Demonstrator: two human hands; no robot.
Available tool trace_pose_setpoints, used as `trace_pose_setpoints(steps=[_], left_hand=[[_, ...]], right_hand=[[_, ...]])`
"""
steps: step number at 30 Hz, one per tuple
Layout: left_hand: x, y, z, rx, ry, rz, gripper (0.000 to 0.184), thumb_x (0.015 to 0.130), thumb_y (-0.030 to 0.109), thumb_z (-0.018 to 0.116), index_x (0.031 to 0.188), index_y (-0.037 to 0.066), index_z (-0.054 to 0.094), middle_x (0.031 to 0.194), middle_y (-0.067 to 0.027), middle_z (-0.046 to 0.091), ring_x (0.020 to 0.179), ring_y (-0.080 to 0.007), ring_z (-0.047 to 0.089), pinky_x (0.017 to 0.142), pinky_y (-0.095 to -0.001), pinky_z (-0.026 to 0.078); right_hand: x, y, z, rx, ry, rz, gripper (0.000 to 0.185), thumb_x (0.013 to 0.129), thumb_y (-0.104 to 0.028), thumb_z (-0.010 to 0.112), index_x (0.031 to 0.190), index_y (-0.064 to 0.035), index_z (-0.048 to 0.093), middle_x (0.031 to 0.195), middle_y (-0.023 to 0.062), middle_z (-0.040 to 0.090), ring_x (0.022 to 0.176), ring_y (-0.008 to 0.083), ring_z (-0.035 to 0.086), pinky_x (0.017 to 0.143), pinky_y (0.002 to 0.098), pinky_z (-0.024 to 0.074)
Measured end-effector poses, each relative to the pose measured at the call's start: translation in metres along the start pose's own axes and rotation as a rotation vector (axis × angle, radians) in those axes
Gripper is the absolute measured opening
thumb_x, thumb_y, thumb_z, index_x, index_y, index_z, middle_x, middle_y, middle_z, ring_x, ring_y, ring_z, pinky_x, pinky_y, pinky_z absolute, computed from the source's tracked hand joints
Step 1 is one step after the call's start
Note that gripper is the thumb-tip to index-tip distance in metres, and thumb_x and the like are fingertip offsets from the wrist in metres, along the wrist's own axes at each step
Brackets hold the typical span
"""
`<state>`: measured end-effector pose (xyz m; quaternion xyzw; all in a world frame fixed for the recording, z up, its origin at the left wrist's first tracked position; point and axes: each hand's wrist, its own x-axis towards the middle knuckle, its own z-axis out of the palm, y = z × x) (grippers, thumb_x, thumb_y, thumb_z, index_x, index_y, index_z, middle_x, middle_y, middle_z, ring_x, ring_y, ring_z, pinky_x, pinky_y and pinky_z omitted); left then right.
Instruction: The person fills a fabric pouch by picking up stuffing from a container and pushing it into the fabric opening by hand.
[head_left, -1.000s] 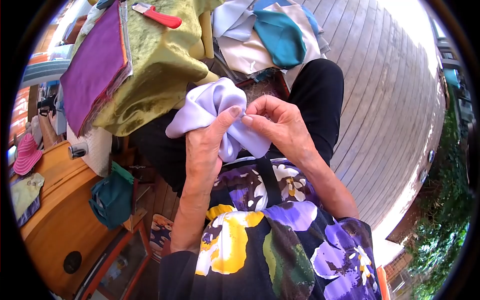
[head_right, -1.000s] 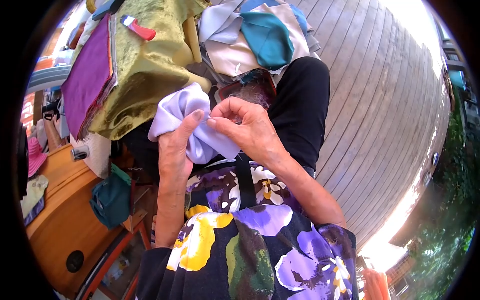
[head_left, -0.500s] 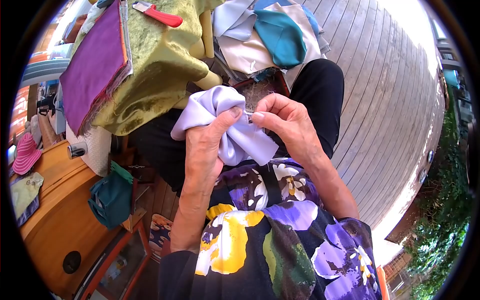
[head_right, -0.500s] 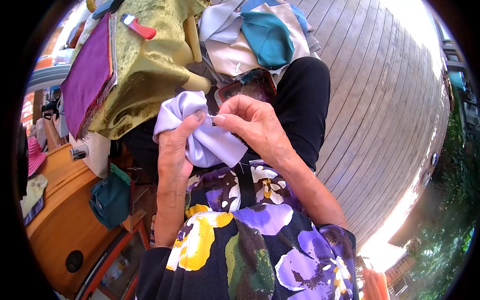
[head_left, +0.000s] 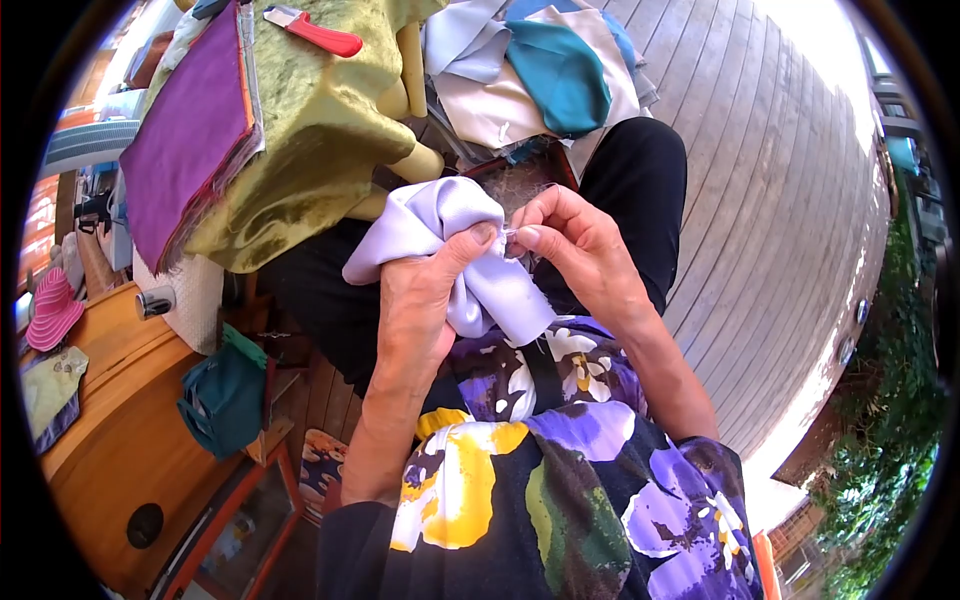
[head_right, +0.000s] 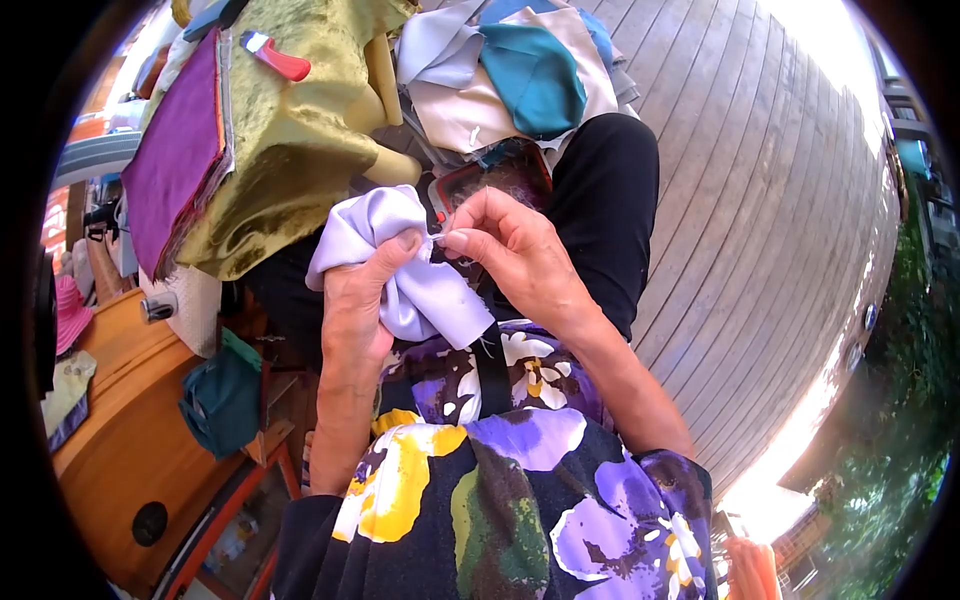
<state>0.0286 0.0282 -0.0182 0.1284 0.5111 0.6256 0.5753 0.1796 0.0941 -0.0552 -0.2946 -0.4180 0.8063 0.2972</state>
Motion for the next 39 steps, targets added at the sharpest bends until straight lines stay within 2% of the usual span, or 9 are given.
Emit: trace_pose_setpoints(steps=[5,7,11,15,17,20,36,38,39], left_hand=[[0.000,0.003,0.004,0.015,0.017,0.007,0.032,0.081,0.001,0.069,0.109,0.002,0.054,0.097,-0.0056,0.061,0.086,-0.0126,0.060,0.078,-0.0259,0.049],[0.002,0.002,0.001,0.037,0.027,0.016,0.033,0.081,0.001,0.069,0.110,0.002,0.054,0.097,-0.0056,0.061,0.087,-0.0127,0.060,0.078,-0.0259,0.049],[-0.005,0.001,0.001,0.091,0.061,0.021,0.035,0.080,0.001,0.069,0.112,0.002,0.054,0.099,-0.0054,0.061,0.087,-0.0128,0.060,0.079,-0.0261,0.049],[-0.007,-0.004,-0.009,0.091,0.101,-0.022,0.036,0.082,0.002,0.070,0.114,0.002,0.053,0.101,-0.0053,0.060,0.090,-0.0128,0.059,0.079,-0.0257,0.049],[-0.003,-0.002,-0.016,0.034,0.083,-0.044,0.035,0.084,0.006,0.070,0.114,0.002,0.054,0.102,-0.0056,0.061,0.090,-0.0120,0.059,0.079,-0.0259,0.049],[-0.002,-0.002,-0.013,-0.014,0.092,-0.040,0.036,0.085,0.009,0.070,0.116,0.002,0.054,0.102,-0.0058,0.061,0.088,-0.0117,0.059,0.078,-0.0263,0.050],[-0.002,0.001,-0.006,-0.016,0.239,0.003,0.037,0.084,0.012,0.072,0.115,0.000,0.056,0.101,-0.0069,0.062,0.088,-0.0136,0.062,0.075,-0.0271,0.053],[-0.002,0.001,-0.008,-0.020,0.241,-0.003,0.037,0.084,0.011,0.071,0.116,0.000,0.056,0.102,-0.0068,0.062,0.089,-0.0135,0.062,0.076,-0.0269,0.053],[-0.002,0.001,-0.009,-0.023,0.243,-0.008,0.036,0.084,0.010,0.071,0.116,0.000,0.056,0.102,-0.0066,0.062,0.090,-0.0134,0.062,0.077,-0.0266,0.052]], right_hand=[[0.003,-0.001,0.009,-0.235,0.091,-0.148,0.009,0.086,-0.004,0.064,0.092,-0.0017,0.058,0.083,0.0041,0.063,0.072,0.0100,0.061,0.066,0.0268,0.0498],[0.002,-0.008,0.011,-0.870,0.109,-0.454,0.011,0.081,-0.002,0.066,0.090,-0.0023,0.059,0.080,0.0084,0.062,0.068,0.0201,0.062,0.063,0.0299,0.0500],[0.018,0.002,-0.002,-1.005,0.321,-0.531,0.005,0.080,-0.001,0.063,0.084,-0.0014,0.060,0.076,0.0118,0.058,0.069,0.0304,0.061,0.062,0.0358,0.0485],[0.025,-0.001,-0.014,-0.864,0.303,-0.419,0.006,0.084,-0.006,0.063,0.087,-0.0009,0.062,0.076,0.0094,0.062,0.067,0.0226,0.061,0.062,0.0309,0.0483],[0.022,-0.009,-0.008,-0.215,0.131,-0.098,0.008,0.088,-0.009,0.063,0.089,-0.0008,0.063,0.077,0.0039,0.064,0.069,0.0119,0.059,0.063,0.0257,0.0483],[0.023,-0.010,-0.010,0.022,0.119,-0.028,0.010,0.091,-0.012,0.063,0.091,-0.0020,0.063,0.080,0.0006,0.063,0.071,0.0057,0.057,0.065,0.0223,0.0480],[0.023,-0.004,-0.007,0.591,0.088,-0.048,0.011,0.096,-0.018,0.055,0.098,-0.0069,0.057,0.092,0.0030,0.064,0.078,0.0104,0.059,0.073,0.0276,0.0483],[0.024,0.001,-0.019,0.725,-0.050,-0.128,0.017,0.099,-0.024,0.048,0.101,-0.0077,0.053,0.086,-0.0012,0.055,0.088,0.0126,0.055,0.081,0.0325,0.0479],[0.025,-0.002,-0.019,0.766,-0.003,-0.132,0.019,0.100,-0.026,0.047,0.098,-0.0076,0.052,0.076,-0.0021,0.049,0.076,0.0109,0.052,0.074,0.0280,0.0463]])
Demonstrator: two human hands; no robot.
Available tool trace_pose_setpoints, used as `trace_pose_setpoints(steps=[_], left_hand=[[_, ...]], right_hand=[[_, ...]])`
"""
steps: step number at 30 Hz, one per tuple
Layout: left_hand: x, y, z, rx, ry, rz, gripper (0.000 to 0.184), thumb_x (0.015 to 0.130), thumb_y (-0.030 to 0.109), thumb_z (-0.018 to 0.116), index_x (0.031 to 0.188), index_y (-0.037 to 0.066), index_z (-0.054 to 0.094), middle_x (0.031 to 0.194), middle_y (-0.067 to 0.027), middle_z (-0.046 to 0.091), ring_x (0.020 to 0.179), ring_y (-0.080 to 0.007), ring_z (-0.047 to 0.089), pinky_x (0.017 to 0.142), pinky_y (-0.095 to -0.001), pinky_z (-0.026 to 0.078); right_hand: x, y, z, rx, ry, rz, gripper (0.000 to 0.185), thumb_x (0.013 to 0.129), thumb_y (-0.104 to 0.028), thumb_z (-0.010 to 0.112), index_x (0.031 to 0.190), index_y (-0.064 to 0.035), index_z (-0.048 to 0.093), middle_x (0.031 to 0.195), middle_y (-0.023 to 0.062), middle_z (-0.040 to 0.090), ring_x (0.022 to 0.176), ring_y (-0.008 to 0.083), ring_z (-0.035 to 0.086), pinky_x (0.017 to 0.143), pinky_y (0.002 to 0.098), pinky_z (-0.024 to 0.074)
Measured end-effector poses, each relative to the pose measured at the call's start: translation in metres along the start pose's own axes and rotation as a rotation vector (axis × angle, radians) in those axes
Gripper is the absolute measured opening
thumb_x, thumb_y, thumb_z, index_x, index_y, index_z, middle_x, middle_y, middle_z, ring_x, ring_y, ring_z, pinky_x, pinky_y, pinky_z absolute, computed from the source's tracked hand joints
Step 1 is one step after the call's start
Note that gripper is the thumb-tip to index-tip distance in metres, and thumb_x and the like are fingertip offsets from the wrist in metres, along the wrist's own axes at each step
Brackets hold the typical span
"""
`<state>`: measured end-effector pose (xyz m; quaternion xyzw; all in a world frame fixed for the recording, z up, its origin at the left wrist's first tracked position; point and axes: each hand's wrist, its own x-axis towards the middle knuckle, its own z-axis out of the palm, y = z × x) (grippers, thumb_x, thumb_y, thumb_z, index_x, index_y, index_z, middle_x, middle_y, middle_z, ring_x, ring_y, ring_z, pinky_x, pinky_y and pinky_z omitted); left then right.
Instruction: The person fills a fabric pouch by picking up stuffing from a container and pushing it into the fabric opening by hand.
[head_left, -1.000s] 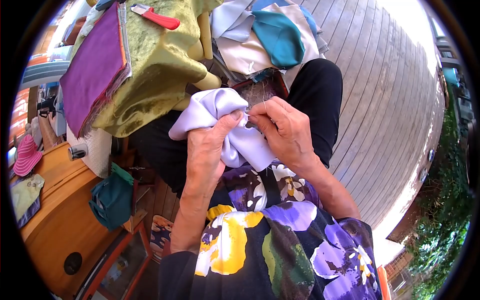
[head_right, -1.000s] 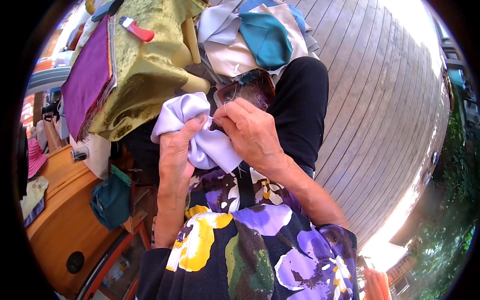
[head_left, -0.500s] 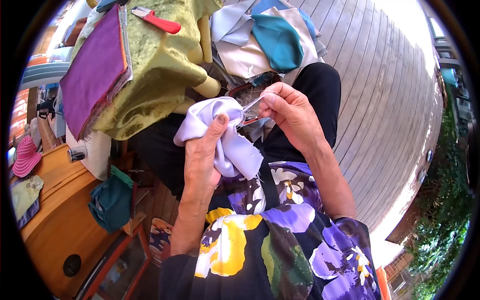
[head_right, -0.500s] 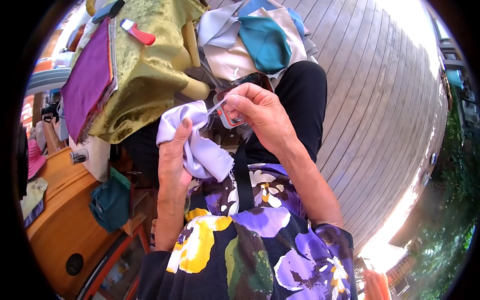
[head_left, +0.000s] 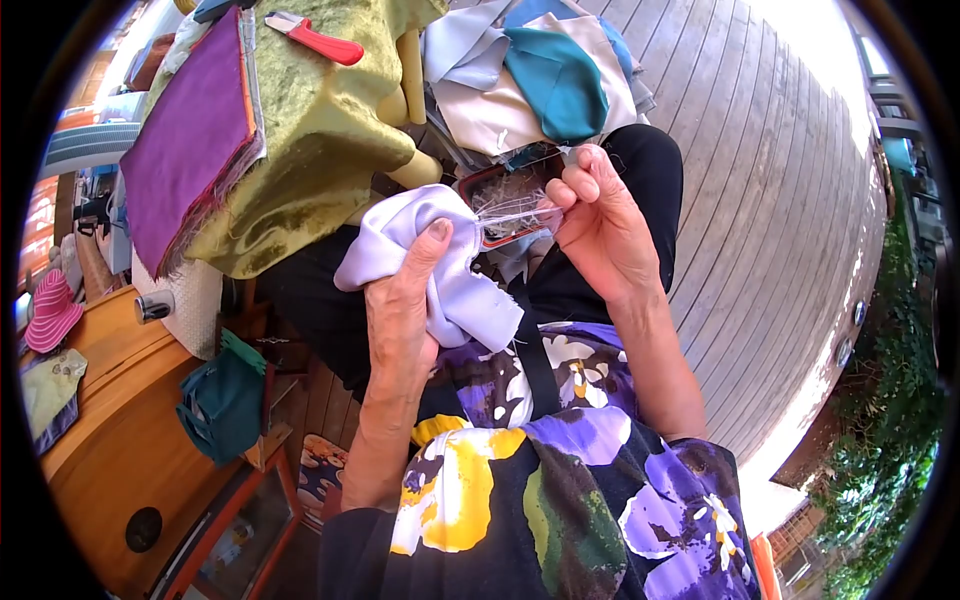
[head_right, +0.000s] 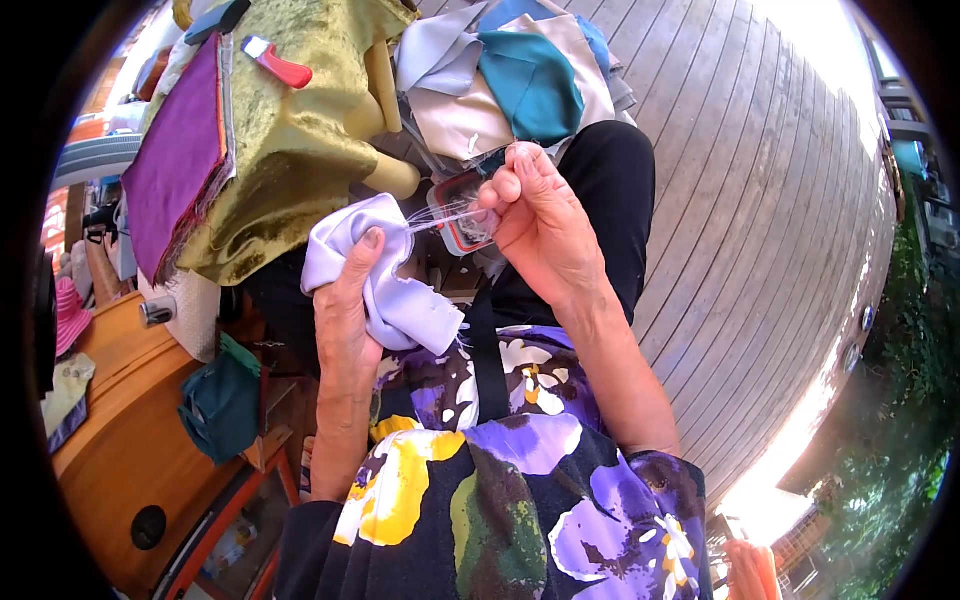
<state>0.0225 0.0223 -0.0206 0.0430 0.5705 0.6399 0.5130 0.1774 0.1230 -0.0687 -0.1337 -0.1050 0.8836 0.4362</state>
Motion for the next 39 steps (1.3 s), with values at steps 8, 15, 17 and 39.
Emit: trace_pose_setpoints(steps=[8,15,17,39], left_hand=[[0.000,-0.005,0.000,0.115,-0.032,0.101,0.038,0.084,0.008,0.070,0.118,0.001,0.055,0.104,-0.0056,0.061,0.092,-0.0121,0.060,0.080,-0.0254,0.050],[0.001,-0.001,-0.002,0.110,-0.030,0.129,0.035,0.084,0.008,0.069,0.116,0.001,0.056,0.104,-0.0057,0.061,0.092,-0.0121,0.060,0.082,-0.0258,0.049],[0.001,-0.002,0.000,0.100,-0.032,0.126,0.035,0.084,0.008,0.069,0.116,0.001,0.056,0.103,-0.0059,0.061,0.092,-0.0122,0.060,0.082,-0.0258,0.049],[0.002,-0.003,-0.007,0.250,0.067,0.262,0.035,0.082,0.007,0.072,0.113,0.002,0.057,0.100,-0.0036,0.061,0.089,-0.0117,0.060,0.080,-0.0258,0.049]], right_hand=[[-0.007,0.004,0.020,-0.923,0.062,-0.013,0.027,0.092,-0.025,0.062,0.106,-0.0021,0.062,0.089,0.0010,0.062,0.079,0.0045,0.054,0.069,0.0202,0.0440],[-0.007,0.009,0.010,-0.977,-0.044,0.164,0.017,0.089,-0.018,0.065,0.092,-0.0014,0.064,0.078,-0.0012,0.060,0.074,0.0053,0.053,0.068,0.0213,0.0448],[-0.006,0.006,0.007,-0.983,0.020,0.111,0.012,0.090,-0.014,0.064,0.089,-0.0026,0.064,0.076,-0.0031,0.060,0.071,0.0026,0.051,0.065,0.0185,0.0411],[-0.002,0.010,-0.035,-1.570,0.278,-0.085,0.017,0.087,-0.014,0.064,0.097,-0.0006,0.063,0.078,0.0024,0.064,0.072,0.0080,0.057,0.064,0.0233,0.0445]])
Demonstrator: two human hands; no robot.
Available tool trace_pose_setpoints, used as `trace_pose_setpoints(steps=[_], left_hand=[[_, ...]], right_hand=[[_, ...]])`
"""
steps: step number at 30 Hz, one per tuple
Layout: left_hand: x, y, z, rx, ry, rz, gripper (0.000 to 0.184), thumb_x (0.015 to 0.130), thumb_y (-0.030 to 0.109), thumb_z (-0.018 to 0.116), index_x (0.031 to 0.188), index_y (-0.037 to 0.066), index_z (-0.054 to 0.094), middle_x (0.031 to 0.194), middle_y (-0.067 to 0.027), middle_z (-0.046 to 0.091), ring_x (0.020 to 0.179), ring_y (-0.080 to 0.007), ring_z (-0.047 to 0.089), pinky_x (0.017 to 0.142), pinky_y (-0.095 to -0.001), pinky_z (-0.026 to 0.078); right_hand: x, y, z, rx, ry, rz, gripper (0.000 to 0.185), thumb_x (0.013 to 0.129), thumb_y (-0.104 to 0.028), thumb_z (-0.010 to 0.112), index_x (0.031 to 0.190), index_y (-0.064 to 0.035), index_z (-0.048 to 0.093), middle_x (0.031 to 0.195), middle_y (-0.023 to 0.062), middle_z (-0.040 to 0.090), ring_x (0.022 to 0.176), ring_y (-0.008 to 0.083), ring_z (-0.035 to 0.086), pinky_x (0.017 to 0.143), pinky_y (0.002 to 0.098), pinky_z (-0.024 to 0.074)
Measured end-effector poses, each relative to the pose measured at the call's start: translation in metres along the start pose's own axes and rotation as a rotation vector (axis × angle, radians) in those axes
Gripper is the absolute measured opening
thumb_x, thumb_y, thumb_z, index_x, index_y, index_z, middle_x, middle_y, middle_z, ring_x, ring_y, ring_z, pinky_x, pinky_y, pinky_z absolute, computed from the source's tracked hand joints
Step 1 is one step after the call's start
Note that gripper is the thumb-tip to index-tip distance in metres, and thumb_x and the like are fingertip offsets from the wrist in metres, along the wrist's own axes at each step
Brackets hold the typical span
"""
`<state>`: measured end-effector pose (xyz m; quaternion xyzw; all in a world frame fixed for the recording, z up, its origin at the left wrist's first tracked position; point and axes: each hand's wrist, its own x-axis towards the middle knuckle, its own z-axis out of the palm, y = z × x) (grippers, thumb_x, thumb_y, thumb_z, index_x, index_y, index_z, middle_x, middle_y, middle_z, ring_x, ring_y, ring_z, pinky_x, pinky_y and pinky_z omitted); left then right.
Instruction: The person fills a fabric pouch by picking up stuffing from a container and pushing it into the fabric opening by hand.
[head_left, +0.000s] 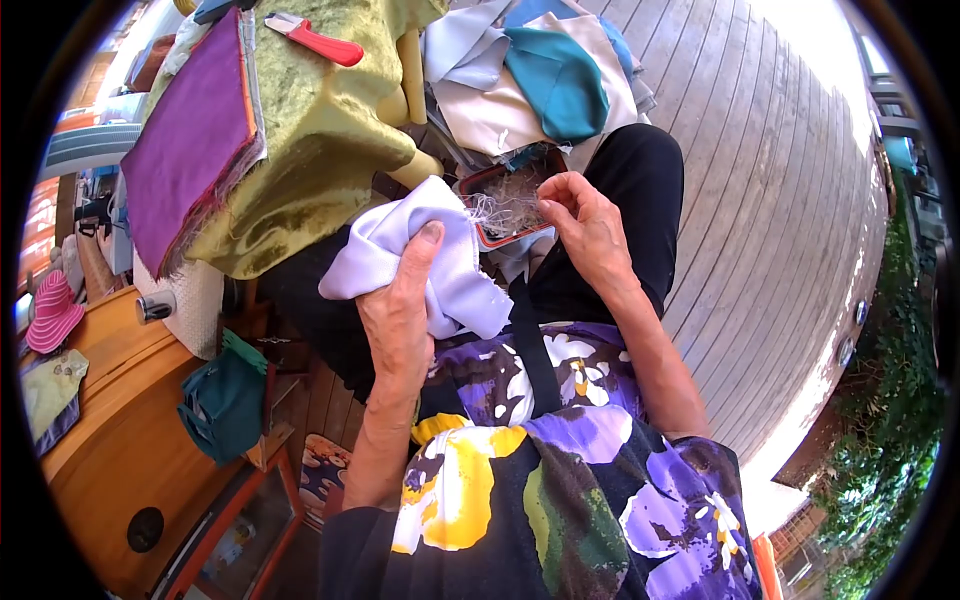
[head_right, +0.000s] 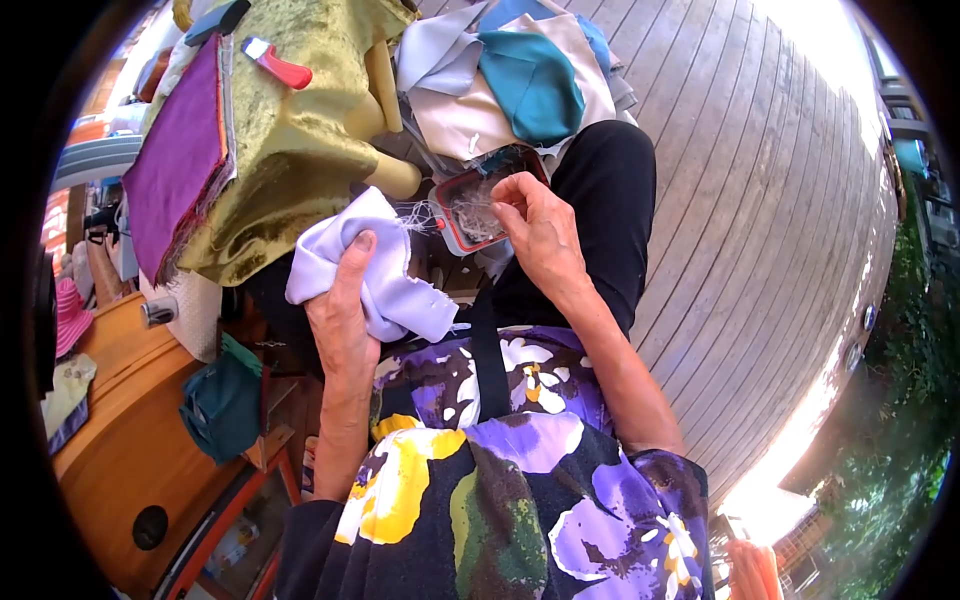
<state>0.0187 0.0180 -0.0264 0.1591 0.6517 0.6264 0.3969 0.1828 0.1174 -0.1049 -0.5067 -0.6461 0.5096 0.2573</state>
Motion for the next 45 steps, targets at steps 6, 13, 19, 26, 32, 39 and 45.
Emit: trace_pose_setpoints(steps=[6,13,19,26,32,39,45], left_hand=[[-0.007,0.000,0.010,-0.021,-0.031,-0.009,0.035,0.085,0.011,0.069,0.115,0.000,0.057,0.103,-0.0046,0.062,0.091,-0.0113,0.058,0.082,-0.0249,0.047],[-0.006,-0.022,0.006,-0.174,-0.094,-0.085,0.033,0.087,0.008,0.063,0.118,0.001,0.054,0.108,-0.0057,0.060,0.097,-0.0127,0.058,0.087,-0.0255,0.045],[0.001,-0.016,0.007,-0.324,-0.099,-0.238,0.032,0.085,0.008,0.066,0.114,0.002,0.056,0.103,-0.0073,0.063,0.092,-0.0151,0.062,0.083,-0.0281,0.049],[0.003,-0.011,0.015,-0.272,-0.088,-0.216,0.031,0.083,0.007,0.070,0.111,0.003,0.058,0.099,-0.0059,0.063,0.086,-0.0130,0.061,0.079,-0.0268,0.050],[0.003,-0.020,0.015,-0.263,-0.042,-0.143,0.032,0.082,0.005,0.071,0.110,0.003,0.057,0.099,-0.0048,0.063,0.089,-0.0127,0.060,0.080,-0.0257,0.049],[0.007,-0.027,0.011,-0.278,-0.099,-0.199,0.032,0.083,0.005,0.070,0.111,0.003,0.057,0.100,-0.0045,0.062,0.089,-0.0121,0.060,0.080,-0.0256,0.048],[0.005,-0.014,0.011,-0.314,-0.079,-0.104,0.032,0.082,0.003,0.070,0.112,0.005,0.057,0.101,-0.0044,0.062,0.092,-0.0133,0.060,0.084,-0.0276,0.049]], right_hand=[[-0.021,-0.044,0.011,0.812,-0.328,0.141,0.032,0.095,-0.031,0.057,0.108,-0.0026,0.060,0.089,0.0004,0.060,0.079,0.0069,0.054,0.072,0.0216,0.0452],[-0.020,-0.047,0.024,0.878,-0.233,0.154,0.014,0.090,-0.017,0.065,0.095,-0.0033,0.065,0.082,-0.0032,0.062,0.075,0.0020,0.053,0.066,0.0184,0.0433],[-0.022,-0.042,0.023,0.862,-0.255,0.175,0.009,0.089,-0.013,0.064,0.089,-0.0042,0.064,0.080,-0.0041,0.060,0.073,0.0024,0.051,0.066,0.0181,0.0418],[-0.019,-0.030,0.016,0.989,-0.156,0.191,0.009,0.090,-0.012,0.063,0.090,-0.0037,0.062,0.079,-0.0006,0.060,0.070,0.0056,0.051,0.066,0.0201,0.0429],[-0.018,-0.027,0.019,1.161,-0.150,0.225,0.010,0.093,-0.016,0.061,0.090,-0.0061,0.060,0.082,0.0015,0.062,0.070,0.0079,0.053,0.066,0.0205,0.0441],[-0.015,-0.049,0.024,1.307,-0.272,0.178,0.010,0.099,-0.019,0.051,0.098,-0.0101,0.047,0.084,0.0049,0.063,0.067,0.0087,0.053,0.061,0.0209,0.0420],[-0.008,-0.040,0.021,1.326,-0.207,0.091,0.011,0.098,-0.018,0.051,0.095,-0.0081,0.047,0.070,-0.0001,0.051,0.063,0.0077,0.047,0.060,0.0215,0.0409]])
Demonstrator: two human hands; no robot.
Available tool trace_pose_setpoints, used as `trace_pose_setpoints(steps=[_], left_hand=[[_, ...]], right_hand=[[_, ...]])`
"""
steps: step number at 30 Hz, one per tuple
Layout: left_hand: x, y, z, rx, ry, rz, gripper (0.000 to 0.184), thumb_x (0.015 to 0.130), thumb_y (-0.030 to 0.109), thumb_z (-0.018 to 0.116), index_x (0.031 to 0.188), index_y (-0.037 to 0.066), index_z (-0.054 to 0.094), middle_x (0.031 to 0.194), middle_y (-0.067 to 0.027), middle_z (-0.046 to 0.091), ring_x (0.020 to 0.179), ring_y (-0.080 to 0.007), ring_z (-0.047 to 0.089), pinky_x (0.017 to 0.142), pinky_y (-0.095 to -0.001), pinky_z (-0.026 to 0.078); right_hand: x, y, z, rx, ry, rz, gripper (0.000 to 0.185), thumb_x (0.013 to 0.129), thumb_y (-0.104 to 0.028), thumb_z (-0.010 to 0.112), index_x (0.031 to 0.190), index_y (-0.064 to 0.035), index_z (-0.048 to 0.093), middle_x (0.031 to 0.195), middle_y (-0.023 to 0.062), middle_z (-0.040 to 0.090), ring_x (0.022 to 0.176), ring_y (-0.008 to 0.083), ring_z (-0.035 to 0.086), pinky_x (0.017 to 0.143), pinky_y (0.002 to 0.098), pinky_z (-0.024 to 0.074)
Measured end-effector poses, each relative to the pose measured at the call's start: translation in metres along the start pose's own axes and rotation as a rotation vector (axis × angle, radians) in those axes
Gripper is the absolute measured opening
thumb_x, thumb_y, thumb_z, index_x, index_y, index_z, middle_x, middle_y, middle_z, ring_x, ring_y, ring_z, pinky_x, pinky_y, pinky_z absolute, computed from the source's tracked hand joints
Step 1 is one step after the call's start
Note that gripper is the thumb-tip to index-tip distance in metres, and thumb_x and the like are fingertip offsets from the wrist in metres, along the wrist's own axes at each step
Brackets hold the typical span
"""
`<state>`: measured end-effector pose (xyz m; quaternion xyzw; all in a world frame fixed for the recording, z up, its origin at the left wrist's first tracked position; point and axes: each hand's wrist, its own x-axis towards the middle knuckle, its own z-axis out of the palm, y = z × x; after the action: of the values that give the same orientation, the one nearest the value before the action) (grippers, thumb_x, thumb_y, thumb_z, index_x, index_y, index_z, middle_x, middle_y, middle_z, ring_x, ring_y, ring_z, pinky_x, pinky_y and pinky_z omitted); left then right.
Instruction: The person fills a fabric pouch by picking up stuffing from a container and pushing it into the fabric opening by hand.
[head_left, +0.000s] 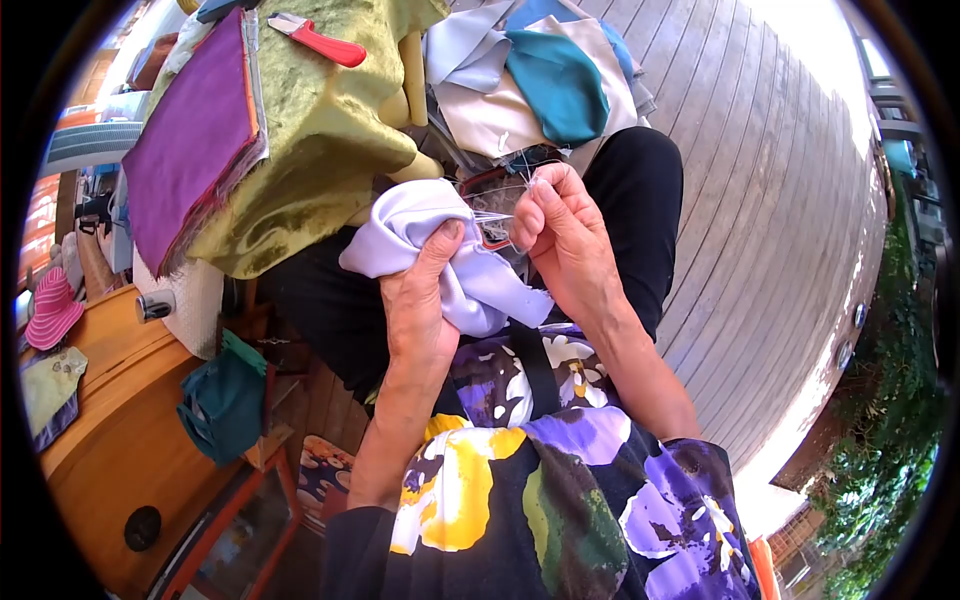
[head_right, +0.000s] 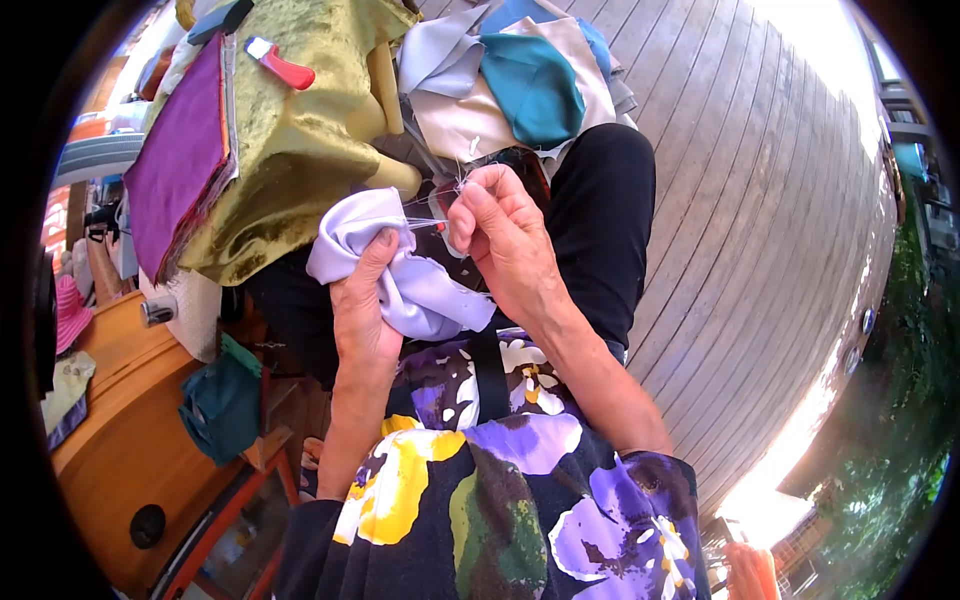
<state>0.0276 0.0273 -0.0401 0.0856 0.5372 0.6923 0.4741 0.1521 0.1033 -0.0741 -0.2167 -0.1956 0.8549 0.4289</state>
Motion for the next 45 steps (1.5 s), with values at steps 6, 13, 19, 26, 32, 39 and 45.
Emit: trace_pose_setpoints(steps=[6,13,19,26,32,39,45], left_hand=[[0.011,-0.006,-0.008,-0.155,0.034,-0.177,0.032,0.082,0.002,0.070,0.112,0.006,0.058,0.101,-0.0044,0.063,0.091,-0.0149,0.061,0.084,-0.0284,0.050],[0.025,-0.001,-0.036,-0.106,0.082,-0.140,0.037,0.080,-0.005,0.066,0.115,0.002,0.057,0.107,-0.0087,0.063,0.099,-0.0194,0.062,0.091,-0.0320,0.049],[0.009,0.007,-0.028,-0.042,0.003,-0.027,0.037,0.083,0.000,0.066,0.118,0.004,0.057,0.110,-0.0056,0.063,0.101,-0.0163,0.060,0.092,-0.0310,0.048],[0.009,0.010,-0.036,-0.039,-0.045,-0.016,0.033,0.084,0.000,0.063,0.117,0.004,0.057,0.110,-0.0067,0.063,0.101,-0.0165,0.060,0.091,-0.0309,0.048],[0.004,0.004,-0.031,0.152,-0.048,-0.009,0.033,0.083,0.000,0.061,0.116,0.003,0.058,0.109,-0.0054,0.062,0.099,-0.0152,0.059,0.089,-0.0292,0.046],[0.000,0.001,-0.033,0.224,-0.070,-0.047,0.033,0.083,0.004,0.064,0.115,0.001,0.058,0.104,-0.0041,0.061,0.095,-0.0119,0.058,0.083,-0.0252,0.046],[-0.004,0.010,-0.020,-0.019,-0.168,-0.207,0.040,0.084,0.006,0.067,0.121,0.001,0.053,0.108,-0.0055,0.060,0.098,-0.0129,0.059,0.088,-0.0269,0.046]], right_hand=[[-0.002,0.008,0.021,-0.194,-0.060,0.096,0.012,0.099,-0.019,0.051,0.096,-0.0073,0.047,0.071,-0.0010,0.051,0.063,0.0067,0.048,0.061,0.0204,0.0416],[0.000,0.013,-0.009,-0.082,0.112,0.108,0.013,0.098,-0.018,0.051,0.091,-0.0087,0.046,0.069,-0.0015,0.048,0.061,0.0080,0.046,0.059,0.0241,0.0405],[0.010,-0.003,0.006,-0.113,0.049,0.027,0.011,0.100,-0.018,0.049,0.093,-0.0094,0.047,0.068,-0.0025,0.045,0.063,0.0076,0.044,0.061,0.0242,0.0402],[0.008,-0.015,-0.001,-0.585,0.095,0.038,0.026,0.095,-0.027,0.057,0.102,-0.0030,0.064,0.079,0.0006,0.055,0.065,0.0057,0.048,0.058,0.0203,0.0397],[-0.001,-0.002,0.012,-1.067,-0.043,0.037,0.029,0.090,-0.029,0.064,0.094,-0.0008,0.067,0.093,0.0042,0.060,0.085,0.0113,0.057,0.072,0.0268,0.0455],[0.007,0.013,0.012,-0.209,0.089,0.244,0.011,0.088,-0.018,0.067,0.088,-0.0066,0.065,0.079,-0.0037,0.060,0.067,0.0041,0.049,0.062,0.0191,0.0406],[0.008,0.003,0.018,-0.596,0.020,0.153,0.012,0.089,-0.015,0.065,0.088,-0.0032,0.065,0.073,-0.0046,0.058,0.065,0.0028,0.048,0.060,0.0182,0.0388]])
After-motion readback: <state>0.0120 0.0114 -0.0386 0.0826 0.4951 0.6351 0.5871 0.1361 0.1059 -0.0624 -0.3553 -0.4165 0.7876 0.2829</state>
